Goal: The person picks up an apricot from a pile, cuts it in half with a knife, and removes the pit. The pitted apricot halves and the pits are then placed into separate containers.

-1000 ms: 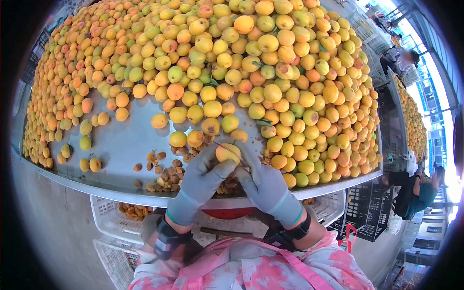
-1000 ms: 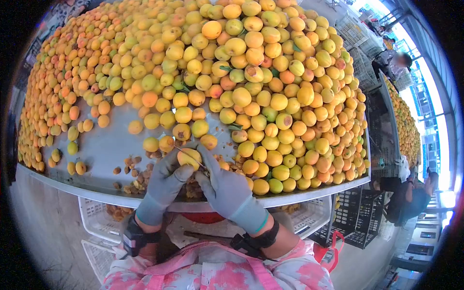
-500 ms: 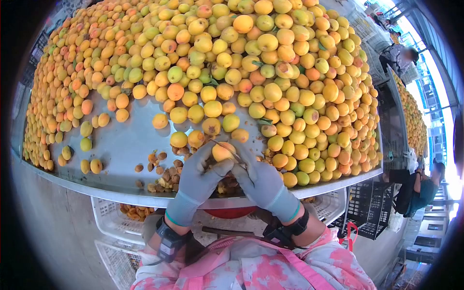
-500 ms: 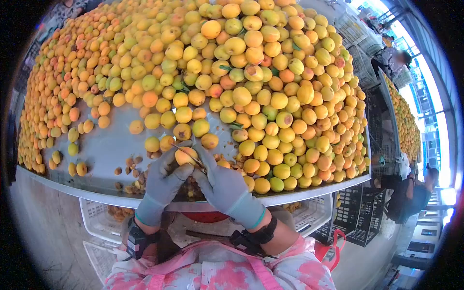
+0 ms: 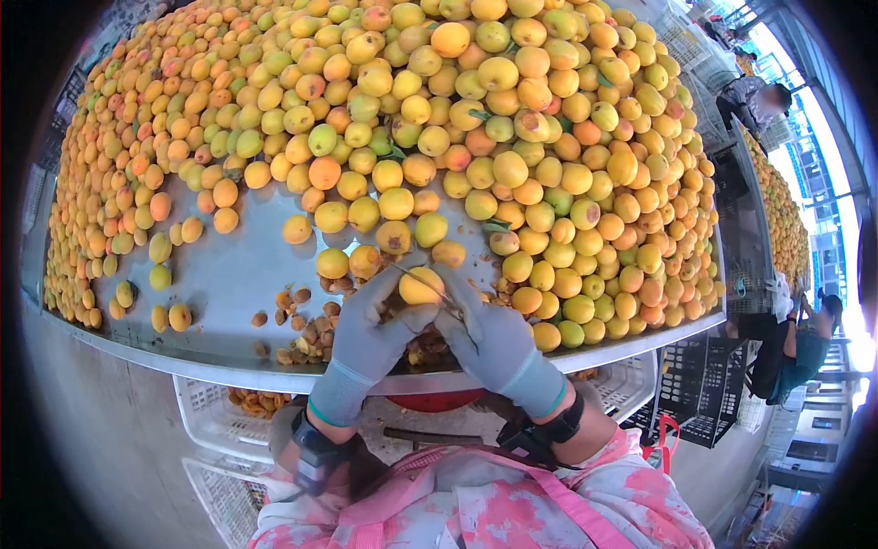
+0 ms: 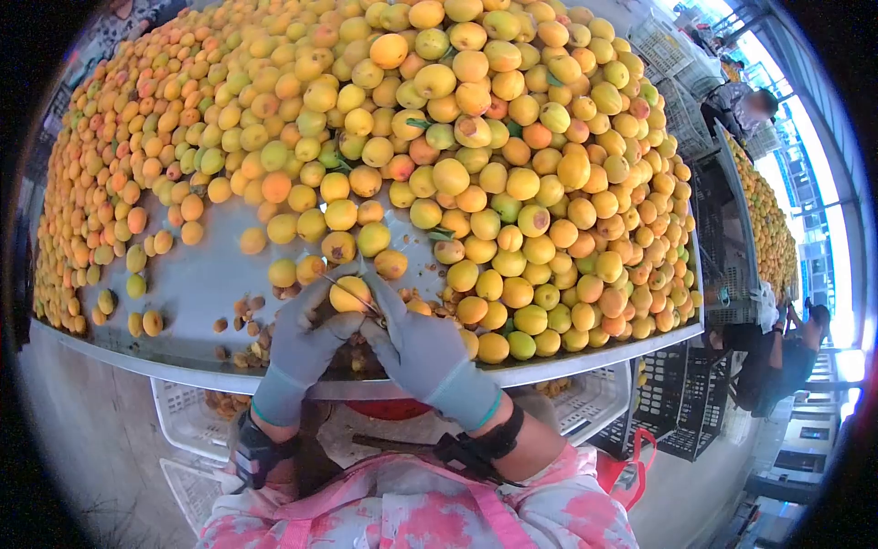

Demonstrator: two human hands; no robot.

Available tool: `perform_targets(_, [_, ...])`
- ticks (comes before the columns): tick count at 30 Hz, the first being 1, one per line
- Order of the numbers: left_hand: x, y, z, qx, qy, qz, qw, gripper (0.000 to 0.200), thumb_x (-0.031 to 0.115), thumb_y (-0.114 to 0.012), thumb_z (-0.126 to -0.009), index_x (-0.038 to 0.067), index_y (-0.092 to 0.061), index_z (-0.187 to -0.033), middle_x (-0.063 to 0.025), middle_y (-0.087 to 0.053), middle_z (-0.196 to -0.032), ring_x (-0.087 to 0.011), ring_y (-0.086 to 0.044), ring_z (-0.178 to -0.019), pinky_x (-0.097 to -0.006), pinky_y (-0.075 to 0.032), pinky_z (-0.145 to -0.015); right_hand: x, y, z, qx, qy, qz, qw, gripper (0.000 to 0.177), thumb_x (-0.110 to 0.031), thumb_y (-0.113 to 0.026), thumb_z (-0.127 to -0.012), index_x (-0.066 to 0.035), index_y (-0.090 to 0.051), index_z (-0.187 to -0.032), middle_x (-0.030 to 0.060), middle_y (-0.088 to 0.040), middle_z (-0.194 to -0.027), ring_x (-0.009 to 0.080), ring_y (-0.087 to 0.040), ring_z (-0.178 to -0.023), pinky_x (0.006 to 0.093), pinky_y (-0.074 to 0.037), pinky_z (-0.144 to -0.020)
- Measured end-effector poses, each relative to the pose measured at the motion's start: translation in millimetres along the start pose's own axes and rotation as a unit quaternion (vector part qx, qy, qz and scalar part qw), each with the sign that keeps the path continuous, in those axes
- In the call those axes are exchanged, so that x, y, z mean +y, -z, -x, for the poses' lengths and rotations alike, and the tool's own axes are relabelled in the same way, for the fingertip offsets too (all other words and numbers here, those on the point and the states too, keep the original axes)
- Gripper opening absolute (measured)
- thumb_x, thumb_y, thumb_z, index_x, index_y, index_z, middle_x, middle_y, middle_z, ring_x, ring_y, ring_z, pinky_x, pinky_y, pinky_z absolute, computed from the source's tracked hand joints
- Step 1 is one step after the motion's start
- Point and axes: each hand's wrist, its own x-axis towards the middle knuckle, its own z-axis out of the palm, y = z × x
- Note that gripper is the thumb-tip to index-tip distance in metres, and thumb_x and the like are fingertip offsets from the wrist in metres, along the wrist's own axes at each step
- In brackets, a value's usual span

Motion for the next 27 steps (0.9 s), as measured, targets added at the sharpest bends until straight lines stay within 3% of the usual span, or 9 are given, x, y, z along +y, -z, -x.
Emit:
perform_targets(4, [-12,-7,-1,0.020,0.021,0.118,0.993,0.046,0.021,-0.065,-0.089,0.001,-0.052,-0.128,-0.0047,-0.064,-0.108,-0.0116,-0.061,-0.094,-0.0251,-0.050,-0.081,3,-11,-3,0.075,0.027,-0.067,0.995,0.063,-0.024,-0.057,-0.089,-0.005,-0.030,-0.143,0.0192,-0.059,-0.062,0.0360,-0.059,-0.052,0.0435,-0.046,-0.047])
perform_targets(6, [-10,-11,-1,0.015,0.086,0.341,0.936,0.042,0.025,-0.064,-0.091,0.002,-0.054,-0.125,-0.0050,-0.063,-0.110,-0.0133,-0.063,-0.093,-0.0268,-0.051,-0.081,8,-15,-1,0.088,0.036,-0.043,0.995,0.064,-0.025,-0.057,-0.090,-0.005,-0.029,-0.143,0.0194,-0.059,-0.062,0.0360,-0.059,-0.052,0.0438,-0.046,-0.047])
perform_targets(9, [-16,-15,4,0.024,0.132,0.402,0.906,0.041,0.028,-0.063,-0.091,0.002,-0.056,-0.122,-0.0057,-0.063,-0.111,-0.0145,-0.063,-0.093,-0.0285,-0.052,-0.080,10,-18,1,0.087,0.031,-0.008,0.996,0.066,-0.029,-0.056,-0.090,-0.005,-0.027,-0.144,0.0196,-0.059,-0.061,0.0361,-0.059,-0.053,0.0446,-0.046,-0.048])
perform_targets(13, [-18,-12,4,0.029,0.152,0.391,0.907,0.037,0.024,-0.063,-0.091,0.002,-0.057,-0.121,-0.0059,-0.063,-0.110,-0.0127,-0.062,-0.093,-0.0270,-0.052,-0.079,3,-12,0,0.039,-0.007,0.025,0.999,0.069,-0.032,-0.055,-0.089,-0.004,-0.025,-0.144,0.0195,-0.059,-0.060,0.0369,-0.059,-0.053,0.0457,-0.047,-0.048])
perform_targets(15, [-11,-4,2,0.021,0.032,0.054,0.998,0.037,0.020,-0.064,-0.090,0.001,-0.056,-0.121,-0.0063,-0.063,-0.109,-0.0111,-0.061,-0.093,-0.0255,-0.051,-0.078,4,-13,-2,0.026,-0.011,0.034,0.999,0.068,-0.032,-0.055,-0.089,-0.004,-0.025,-0.144,0.0197,-0.059,-0.061,0.0370,-0.059,-0.053,0.0457,-0.047,-0.048])
perform_targets(19, [-7,-9,4,0.048,0.010,0.058,0.997,0.037,0.018,-0.065,-0.089,0.000,-0.056,-0.120,-0.0049,-0.064,-0.106,-0.0101,-0.060,-0.091,-0.0239,-0.051,-0.077,-2,-12,-1,0.040,-0.007,0.029,0.999,0.068,-0.030,-0.056,-0.089,-0.004,-0.026,-0.143,0.0199,-0.059,-0.062,0.0370,-0.059,-0.052,0.0451,-0.048,-0.048])
perform_targets(21, [-6,-13,6,0.063,0.026,0.197,0.978,0.039,0.019,-0.066,-0.089,-0.001,-0.055,-0.120,-0.0041,-0.064,-0.104,-0.0106,-0.060,-0.090,-0.0235,-0.050,-0.076,0,-18,-1,0.058,0.002,0.022,0.998,0.068,-0.030,-0.056,-0.088,-0.004,-0.026,-0.143,0.0198,-0.059,-0.062,0.0368,-0.059,-0.052,0.0448,-0.048,-0.047])
perform_targets(24, [-20,-13,1,0.040,0.026,0.276,0.960,0.041,0.021,-0.066,-0.089,-0.002,-0.054,-0.121,-0.0042,-0.064,-0.103,-0.0109,-0.060,-0.090,-0.0238,-0.051,-0.076,-1,-17,-1,0.068,0.000,0.031,0.997,0.067,-0.030,-0.056,-0.088,-0.004,-0.027,-0.143,0.0196,-0.059,-0.062,0.0366,-0.059,-0.052,0.0442,-0.048,-0.047])
perform_targets(27, [-14,-15,3,0.050,0.076,0.253,0.963,0.039,0.020,-0.065,-0.089,-0.002,-0.055,-0.118,-0.0037,-0.063,-0.102,-0.0106,-0.059,-0.089,-0.0244,-0.050,-0.076,-5,-13,-1,0.049,-0.006,0.051,0.997,0.067,-0.029,-0.056,-0.088,-0.005,-0.026,-0.144,0.0195,-0.060,-0.062,0.0366,-0.060,-0.053,0.0441,-0.048,-0.048])
